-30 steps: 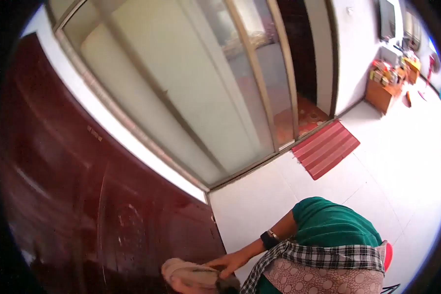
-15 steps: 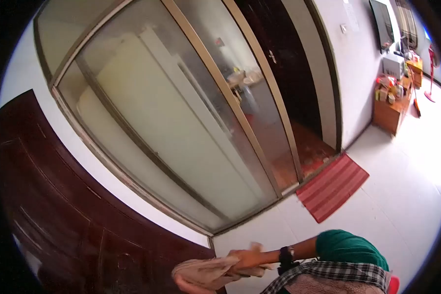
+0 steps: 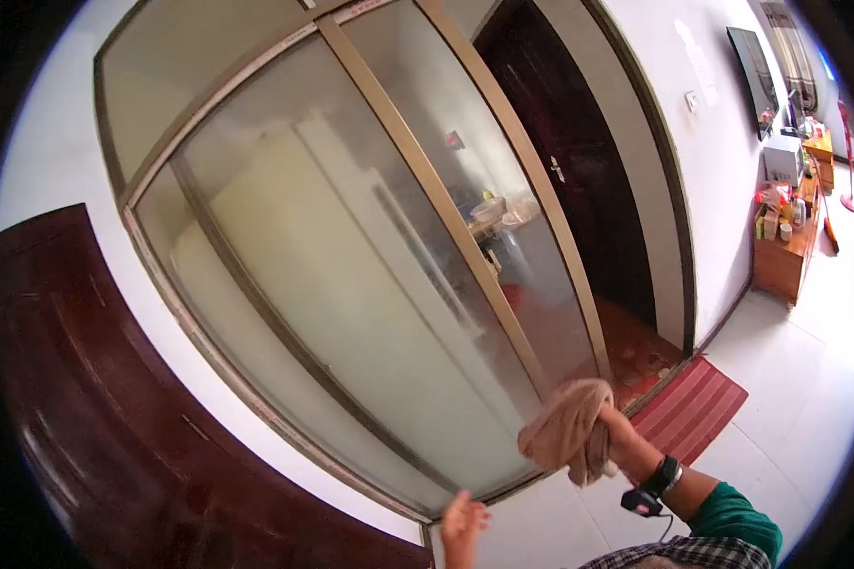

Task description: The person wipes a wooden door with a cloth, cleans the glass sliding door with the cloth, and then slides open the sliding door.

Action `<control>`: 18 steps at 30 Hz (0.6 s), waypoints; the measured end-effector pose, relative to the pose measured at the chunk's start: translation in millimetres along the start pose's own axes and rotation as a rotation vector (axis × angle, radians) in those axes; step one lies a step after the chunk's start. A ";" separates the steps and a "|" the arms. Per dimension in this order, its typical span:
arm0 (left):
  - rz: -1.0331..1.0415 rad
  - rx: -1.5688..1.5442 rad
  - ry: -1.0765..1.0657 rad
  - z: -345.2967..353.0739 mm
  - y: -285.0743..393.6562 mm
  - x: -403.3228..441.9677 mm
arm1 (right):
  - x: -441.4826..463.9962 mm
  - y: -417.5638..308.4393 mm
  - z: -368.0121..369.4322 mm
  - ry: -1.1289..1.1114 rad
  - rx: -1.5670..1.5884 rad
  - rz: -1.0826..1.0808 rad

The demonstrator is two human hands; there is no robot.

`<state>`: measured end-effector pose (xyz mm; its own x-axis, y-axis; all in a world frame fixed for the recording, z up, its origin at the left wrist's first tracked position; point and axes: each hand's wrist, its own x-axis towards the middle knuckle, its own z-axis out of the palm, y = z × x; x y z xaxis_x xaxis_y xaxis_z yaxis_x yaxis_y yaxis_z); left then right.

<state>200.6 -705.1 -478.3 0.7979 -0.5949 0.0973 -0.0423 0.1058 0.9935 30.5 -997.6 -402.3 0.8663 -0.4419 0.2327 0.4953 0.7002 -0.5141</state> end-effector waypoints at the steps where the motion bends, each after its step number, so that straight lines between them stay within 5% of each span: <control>1: 0.089 -0.035 -0.001 13.3 63.9 8.1 | 18.3 -0.6 -9.2 0.030 0.096 0.013; 2: 0.345 0.133 -0.019 21.6 129.9 6.4 | 32.4 4.2 -20.6 0.070 0.194 0.036; 4: 0.674 0.392 0.305 36.5 237.5 1.5 | 49.2 8.7 -4.8 0.063 0.218 0.005; 5: 1.152 0.661 0.292 3.4 265.1 13.9 | 57.2 14.3 0.0 0.085 0.211 0.033; 6: 1.211 0.466 0.372 10.6 297.6 7.8 | 65.1 21.8 5.3 0.030 0.199 0.010; 7: 1.493 0.743 0.307 -28.8 327.4 12.6 | 72.2 31.9 10.4 -0.030 0.188 -0.014; 8: 1.592 0.580 0.116 -46.5 350.0 7.5 | 79.7 42.7 16.3 -0.019 0.181 0.014; 10: 1.757 0.337 0.145 -62.6 379.3 -0.9 | 96.1 62.7 25.3 -0.080 0.177 -0.043; 18: 1.894 0.652 0.244 -96.6 406.3 4.9 | 140.9 126.4 12.9 0.072 0.160 0.122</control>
<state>245.4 -588.0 -79.9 -0.4592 0.0044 0.8883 -0.8863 0.0655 -0.4585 216.0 -964.2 -423.8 0.9166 -0.3833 0.1142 0.3958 0.8287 -0.3956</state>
